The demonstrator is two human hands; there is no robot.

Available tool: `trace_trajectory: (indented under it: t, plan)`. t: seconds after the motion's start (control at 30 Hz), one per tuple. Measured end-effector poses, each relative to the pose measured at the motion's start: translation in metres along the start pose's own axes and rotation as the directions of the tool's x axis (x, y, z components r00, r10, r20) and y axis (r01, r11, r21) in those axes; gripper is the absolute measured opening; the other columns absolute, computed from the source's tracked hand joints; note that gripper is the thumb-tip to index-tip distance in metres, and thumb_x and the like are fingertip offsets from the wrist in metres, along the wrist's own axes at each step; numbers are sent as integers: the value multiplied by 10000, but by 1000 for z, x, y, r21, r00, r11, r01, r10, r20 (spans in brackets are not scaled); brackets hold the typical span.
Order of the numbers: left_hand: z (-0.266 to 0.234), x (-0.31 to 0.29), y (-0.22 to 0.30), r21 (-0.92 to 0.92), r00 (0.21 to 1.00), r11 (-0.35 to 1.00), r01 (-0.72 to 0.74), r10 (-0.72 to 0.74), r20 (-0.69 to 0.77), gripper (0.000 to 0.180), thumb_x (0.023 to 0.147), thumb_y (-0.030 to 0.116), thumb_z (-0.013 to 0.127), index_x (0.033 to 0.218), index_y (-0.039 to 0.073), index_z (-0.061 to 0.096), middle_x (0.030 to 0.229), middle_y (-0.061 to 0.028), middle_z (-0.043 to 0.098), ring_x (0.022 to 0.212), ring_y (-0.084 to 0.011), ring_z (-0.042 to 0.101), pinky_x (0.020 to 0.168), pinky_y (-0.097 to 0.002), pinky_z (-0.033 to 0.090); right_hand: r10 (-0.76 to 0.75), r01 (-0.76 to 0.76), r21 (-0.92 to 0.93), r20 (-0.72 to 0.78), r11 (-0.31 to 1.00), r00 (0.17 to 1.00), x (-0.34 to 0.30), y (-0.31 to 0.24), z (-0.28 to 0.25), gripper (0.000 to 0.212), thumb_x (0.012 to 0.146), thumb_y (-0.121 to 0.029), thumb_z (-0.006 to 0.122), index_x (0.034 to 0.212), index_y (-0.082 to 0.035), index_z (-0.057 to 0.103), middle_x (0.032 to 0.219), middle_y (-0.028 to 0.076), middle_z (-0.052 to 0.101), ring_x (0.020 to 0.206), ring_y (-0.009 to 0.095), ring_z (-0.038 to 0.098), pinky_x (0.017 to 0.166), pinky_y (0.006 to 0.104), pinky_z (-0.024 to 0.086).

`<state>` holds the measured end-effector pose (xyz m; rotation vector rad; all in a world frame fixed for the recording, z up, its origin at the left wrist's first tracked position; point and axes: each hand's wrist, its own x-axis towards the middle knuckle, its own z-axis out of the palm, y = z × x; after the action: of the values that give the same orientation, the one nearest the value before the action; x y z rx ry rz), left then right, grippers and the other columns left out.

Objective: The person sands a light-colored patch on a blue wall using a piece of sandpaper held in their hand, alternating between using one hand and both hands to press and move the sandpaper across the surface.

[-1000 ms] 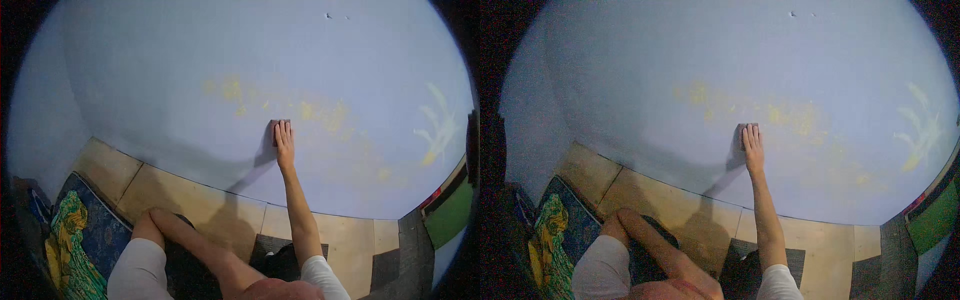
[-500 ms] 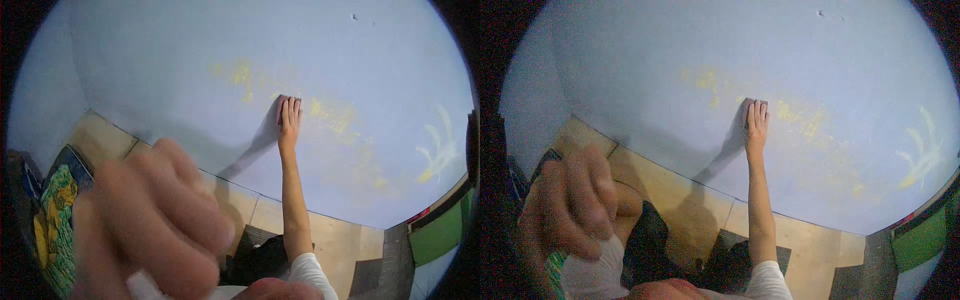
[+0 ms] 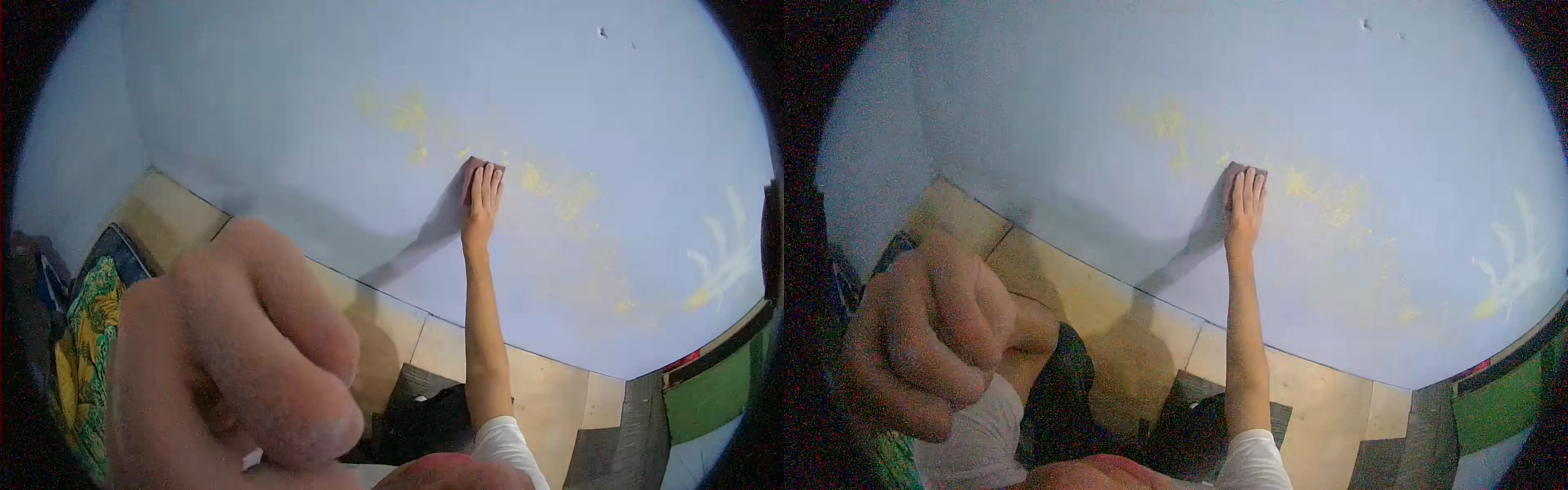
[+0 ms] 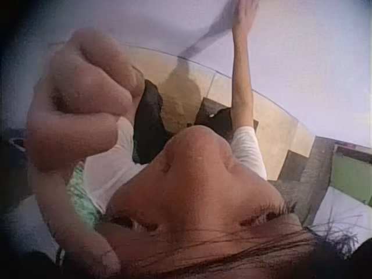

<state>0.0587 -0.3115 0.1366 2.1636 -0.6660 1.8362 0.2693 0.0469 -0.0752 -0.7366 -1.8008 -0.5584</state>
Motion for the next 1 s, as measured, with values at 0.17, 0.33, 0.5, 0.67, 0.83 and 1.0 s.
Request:
trace_trajectory:
  t: [0.17, 0.33, 0.5, 0.67, 0.83, 1.0]
  plan:
    - [-4, 0, 9, 120, 997, 992, -35, 27, 72, 261, 953, 145, 581, 693, 162, 557, 630, 42, 621, 487, -77, 572, 385, -244, 455, -25, 25, 20, 8, 999, 1000, 8, -7, 0, 557, 956, -53, 516, 1504, -37, 416, 1599, 165, 358, 1476, 407, 319, 1191, 560, 287]
    - [0, -4, 12, 159, 997, 987, -14, 1, 79, 253, 950, 151, 581, 698, 161, 556, 631, 40, 615, 485, -78, 563, 386, -242, 450, -8, 7, 22, 42, 1000, 999, 7, -13, -3, 583, 953, -41, 508, 1525, -76, 397, 1607, 154, 347, 1481, 399, 312, 1191, 563, 287]
    - [6, -15, 16, 199, 997, 980, -9, -7, 80, 245, 947, 156, 582, 704, 160, 555, 632, 39, 609, 483, -78, 555, 388, -240, 444, -60, 60, -1, 83, 998, 995, 16, -9, -20, 582, 959, -49, 498, 1530, -100, 398, 1615, 115, 346, 1483, 367, 320, 1198, 538, 294]
    - [9, -20, 23, 241, 996, 971, -8, -13, 88, 236, 944, 162, 583, 709, 158, 554, 633, 38, 603, 481, -79, 546, 389, -239, 439, -61, 63, -23, 61, 998, 996, 28, -10, -29, 579, 948, -14, 488, 1519, -88, 417, 1600, 93, 380, 1482, 351, 329, 1196, 526, 306]
    - [2, -13, 24, 255, 996, 967, -4, -18, 85, 229, 941, 167, 583, 714, 157, 553, 634, 37, 596, 479, -80, 538, 391, -237, 434, -68, 67, 11, 59, 998, 996, 7, -2, -16, 575, 938, 51, 476, 1502, -53, 433, 1583, 142, 395, 1476, 382, 328, 1178, 570, 306]
    - [-7, 4, 25, 260, 998, 965, -13, -4, 63, 221, 938, 173, 584, 719, 156, 551, 635, 35, 590, 477, -81, 529, 392, -235, 429, -42, 46, -38, 110, 998, 993, 10, -1, -14, 578, 949, -28, 483, 1520, -54, 397, 1606, 141, 354, 1489, 376, 307, 1189, 554, 294]
